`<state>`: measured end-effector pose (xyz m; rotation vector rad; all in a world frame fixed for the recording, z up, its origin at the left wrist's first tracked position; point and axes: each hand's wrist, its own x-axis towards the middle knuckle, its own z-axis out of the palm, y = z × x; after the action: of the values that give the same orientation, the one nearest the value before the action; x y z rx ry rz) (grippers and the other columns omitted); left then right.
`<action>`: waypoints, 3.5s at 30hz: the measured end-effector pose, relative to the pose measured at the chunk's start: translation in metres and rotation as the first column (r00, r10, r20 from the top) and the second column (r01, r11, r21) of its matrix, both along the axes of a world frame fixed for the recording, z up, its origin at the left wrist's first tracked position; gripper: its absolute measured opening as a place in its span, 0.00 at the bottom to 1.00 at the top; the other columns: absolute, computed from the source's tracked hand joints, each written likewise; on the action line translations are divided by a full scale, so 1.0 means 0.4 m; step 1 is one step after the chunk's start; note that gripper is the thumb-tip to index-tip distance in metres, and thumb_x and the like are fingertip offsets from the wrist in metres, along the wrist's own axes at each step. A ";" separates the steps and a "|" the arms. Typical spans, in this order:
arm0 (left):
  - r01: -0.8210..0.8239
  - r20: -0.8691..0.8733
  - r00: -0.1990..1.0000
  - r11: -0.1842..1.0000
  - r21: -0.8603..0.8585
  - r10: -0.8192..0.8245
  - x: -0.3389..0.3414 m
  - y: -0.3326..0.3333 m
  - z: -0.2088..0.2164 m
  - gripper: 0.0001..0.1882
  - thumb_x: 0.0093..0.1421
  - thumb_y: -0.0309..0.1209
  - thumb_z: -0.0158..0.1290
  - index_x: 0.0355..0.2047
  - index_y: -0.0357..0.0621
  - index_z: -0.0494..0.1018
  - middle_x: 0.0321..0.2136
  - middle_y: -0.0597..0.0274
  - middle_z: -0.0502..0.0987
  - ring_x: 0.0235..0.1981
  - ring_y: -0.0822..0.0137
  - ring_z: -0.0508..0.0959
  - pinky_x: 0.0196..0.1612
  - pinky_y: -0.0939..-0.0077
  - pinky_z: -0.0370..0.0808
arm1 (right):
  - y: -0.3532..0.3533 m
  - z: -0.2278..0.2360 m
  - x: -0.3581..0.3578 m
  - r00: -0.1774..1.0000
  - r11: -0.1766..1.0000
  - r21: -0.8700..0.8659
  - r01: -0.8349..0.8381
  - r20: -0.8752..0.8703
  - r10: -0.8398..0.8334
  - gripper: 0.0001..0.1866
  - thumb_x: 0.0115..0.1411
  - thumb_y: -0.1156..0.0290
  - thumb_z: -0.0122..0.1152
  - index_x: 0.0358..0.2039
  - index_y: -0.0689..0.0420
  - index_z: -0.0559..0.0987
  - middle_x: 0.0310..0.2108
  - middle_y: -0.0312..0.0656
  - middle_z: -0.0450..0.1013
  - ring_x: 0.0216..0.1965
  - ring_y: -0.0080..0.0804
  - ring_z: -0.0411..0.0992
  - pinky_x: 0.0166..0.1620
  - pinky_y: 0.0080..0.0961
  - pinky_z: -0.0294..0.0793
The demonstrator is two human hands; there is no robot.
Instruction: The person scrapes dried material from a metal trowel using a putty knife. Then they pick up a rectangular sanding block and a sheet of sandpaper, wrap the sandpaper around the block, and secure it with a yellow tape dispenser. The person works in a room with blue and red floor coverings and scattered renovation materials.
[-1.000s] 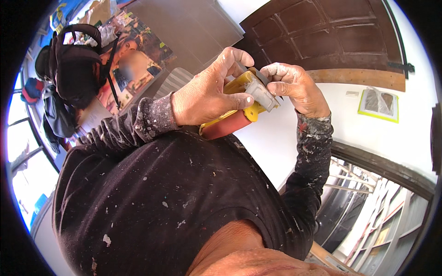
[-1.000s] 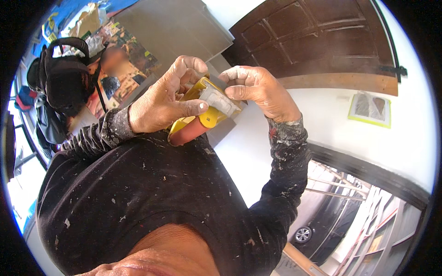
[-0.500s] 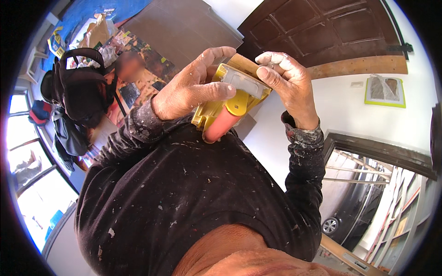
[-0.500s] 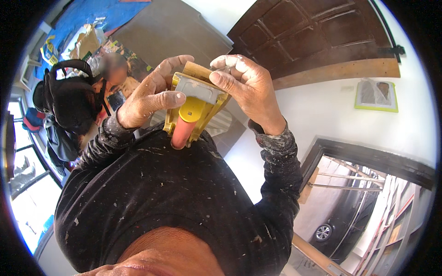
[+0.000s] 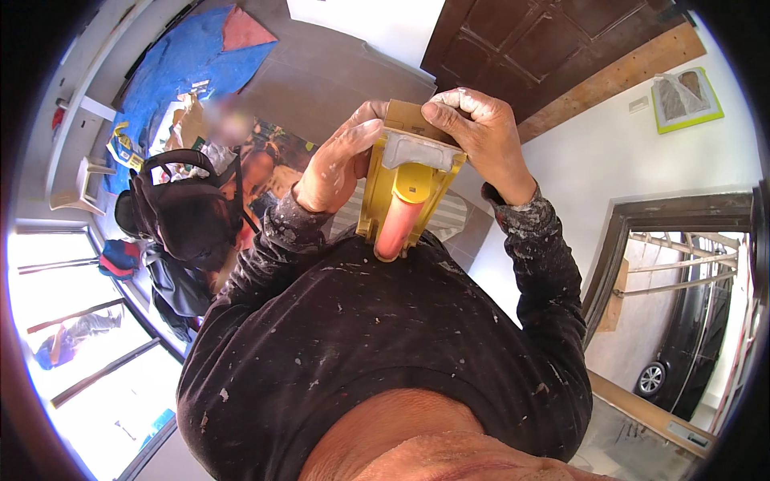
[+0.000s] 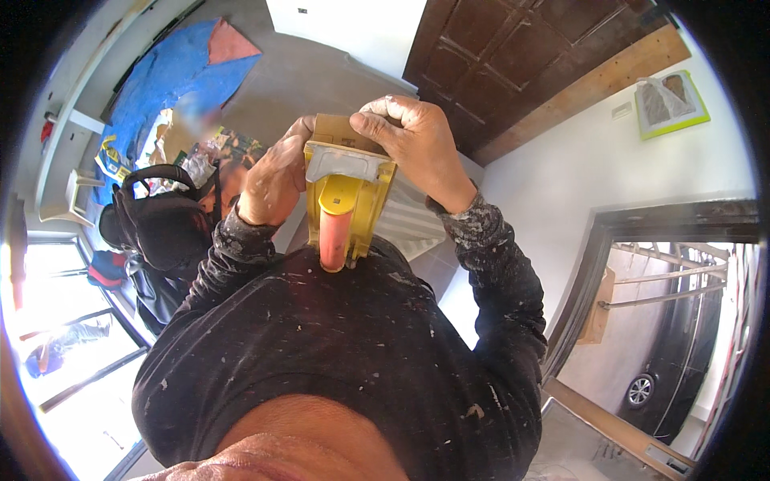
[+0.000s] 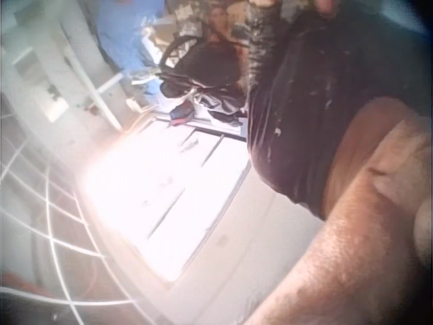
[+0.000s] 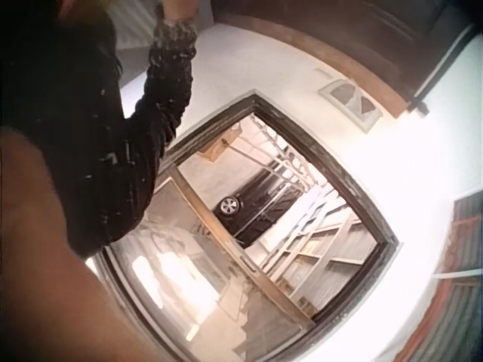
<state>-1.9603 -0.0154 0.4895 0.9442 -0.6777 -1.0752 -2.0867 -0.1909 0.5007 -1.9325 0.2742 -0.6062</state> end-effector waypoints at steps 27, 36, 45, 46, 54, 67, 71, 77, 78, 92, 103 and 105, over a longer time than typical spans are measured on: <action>-0.090 0.095 0.992 0.988 0.126 0.079 -0.036 0.034 0.005 0.16 0.69 0.34 0.45 0.52 0.38 0.70 0.43 0.61 0.77 0.43 0.71 0.77 0.48 0.77 0.73 | 0.089 -0.022 -0.045 0.993 0.995 0.094 0.010 0.113 -0.021 0.13 0.62 0.68 0.65 0.44 0.62 0.83 0.38 0.43 0.82 0.38 0.23 0.78 0.43 0.19 0.77; -0.153 0.146 0.978 0.988 0.007 0.150 -0.012 0.033 -0.022 0.14 0.66 0.29 0.51 0.51 0.37 0.73 0.41 0.62 0.79 0.43 0.74 0.76 0.49 0.79 0.73 | 0.100 -0.019 -0.035 0.998 0.999 0.051 -0.001 0.061 -0.002 0.15 0.61 0.67 0.67 0.46 0.60 0.83 0.40 0.40 0.81 0.41 0.21 0.76 0.46 0.19 0.76; 0.118 -0.031 0.993 0.993 0.027 -0.118 0.055 0.040 -0.002 0.25 0.56 0.26 0.47 0.55 0.30 0.69 0.48 0.48 0.77 0.49 0.61 0.78 0.57 0.70 0.72 | 0.091 -0.017 -0.044 0.996 0.954 0.293 -0.070 -0.039 0.085 0.16 0.59 0.68 0.68 0.46 0.62 0.81 0.38 0.37 0.79 0.39 0.20 0.75 0.45 0.19 0.75; 0.122 -0.017 0.992 0.992 0.040 -0.122 0.057 0.038 0.000 0.25 0.56 0.26 0.47 0.55 0.30 0.69 0.48 0.47 0.77 0.49 0.60 0.78 0.56 0.70 0.72 | 0.094 -0.020 -0.044 0.997 0.956 0.289 -0.046 -0.040 0.060 0.16 0.59 0.68 0.68 0.45 0.62 0.81 0.38 0.37 0.79 0.40 0.20 0.75 0.45 0.19 0.75; 0.048 -0.151 0.987 0.999 -0.004 -0.048 0.030 0.021 -0.012 0.28 0.60 0.28 0.52 0.60 0.36 0.62 0.51 0.49 0.73 0.52 0.60 0.75 0.57 0.69 0.71 | 0.122 -0.024 -0.016 0.995 0.981 0.186 0.057 0.070 -0.071 0.16 0.59 0.72 0.68 0.47 0.63 0.80 0.39 0.37 0.78 0.41 0.20 0.74 0.45 0.18 0.75; -0.145 0.154 0.977 0.989 -0.032 0.148 0.002 0.059 -0.046 0.20 0.61 0.34 0.59 0.50 0.37 0.71 0.41 0.61 0.77 0.43 0.73 0.75 0.51 0.77 0.73 | 0.159 -0.016 -0.055 0.999 0.930 0.366 -0.032 0.039 0.019 0.23 0.59 0.65 0.70 0.48 0.67 0.77 0.41 0.42 0.76 0.44 0.23 0.73 0.49 0.20 0.72; -0.237 0.394 0.889 0.970 -0.043 0.235 -0.011 0.046 -0.064 0.19 0.60 0.37 0.61 0.46 0.37 0.74 0.35 0.64 0.78 0.36 0.75 0.76 0.43 0.79 0.74 | 0.152 -0.038 -0.067 0.998 0.932 0.363 0.019 0.054 -0.042 0.21 0.58 0.66 0.71 0.47 0.66 0.78 0.42 0.41 0.76 0.44 0.24 0.73 0.49 0.21 0.72; -0.238 0.415 0.877 0.969 -0.060 0.241 -0.016 0.062 -0.049 0.17 0.60 0.38 0.61 0.44 0.39 0.75 0.33 0.66 0.78 0.35 0.77 0.75 0.41 0.81 0.73 | 0.149 -0.047 -0.067 0.997 0.932 0.362 -0.001 0.078 -0.029 0.20 0.58 0.67 0.71 0.46 0.65 0.79 0.41 0.40 0.77 0.42 0.24 0.73 0.48 0.21 0.71; -0.233 0.416 0.877 0.970 -0.065 0.238 -0.014 0.063 -0.048 0.17 0.61 0.37 0.61 0.44 0.39 0.75 0.33 0.66 0.78 0.35 0.77 0.75 0.41 0.81 0.73 | 0.147 -0.043 -0.066 0.998 0.921 0.389 -0.022 0.065 -0.004 0.19 0.58 0.67 0.71 0.46 0.65 0.79 0.40 0.40 0.77 0.41 0.24 0.73 0.48 0.21 0.71; -0.152 0.239 0.961 0.988 0.040 0.139 0.026 0.050 -0.007 0.10 0.61 0.29 0.54 0.40 0.38 0.78 0.30 0.65 0.80 0.31 0.76 0.75 0.37 0.83 0.70 | 0.153 -0.001 -0.050 0.998 0.902 0.430 0.044 0.017 -0.057 0.17 0.62 0.67 0.65 0.43 0.70 0.81 0.32 0.39 0.78 0.35 0.20 0.74 0.41 0.18 0.74; -0.070 -0.054 0.996 0.992 0.105 0.076 0.030 0.023 -0.016 0.16 0.60 0.27 0.50 0.47 0.31 0.74 0.41 0.54 0.79 0.41 0.67 0.79 0.47 0.75 0.75 | 0.106 -0.044 -0.035 0.995 0.923 0.374 0.086 0.013 -0.098 0.16 0.63 0.62 0.64 0.44 0.61 0.82 0.34 0.36 0.78 0.33 0.20 0.76 0.33 0.17 0.77; -0.058 -0.043 0.997 0.991 0.117 0.063 0.032 0.018 -0.013 0.16 0.60 0.27 0.51 0.47 0.30 0.75 0.40 0.53 0.80 0.39 0.67 0.80 0.46 0.75 0.76 | 0.098 -0.056 -0.034 0.994 0.967 0.238 0.089 0.042 -0.102 0.16 0.63 0.62 0.65 0.45 0.61 0.82 0.34 0.36 0.79 0.35 0.20 0.76 0.35 0.17 0.77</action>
<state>-1.9475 -0.0081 0.4844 1.0301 -0.5499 -1.0883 -2.1002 -0.1516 0.4785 -1.6786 0.3896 -0.6582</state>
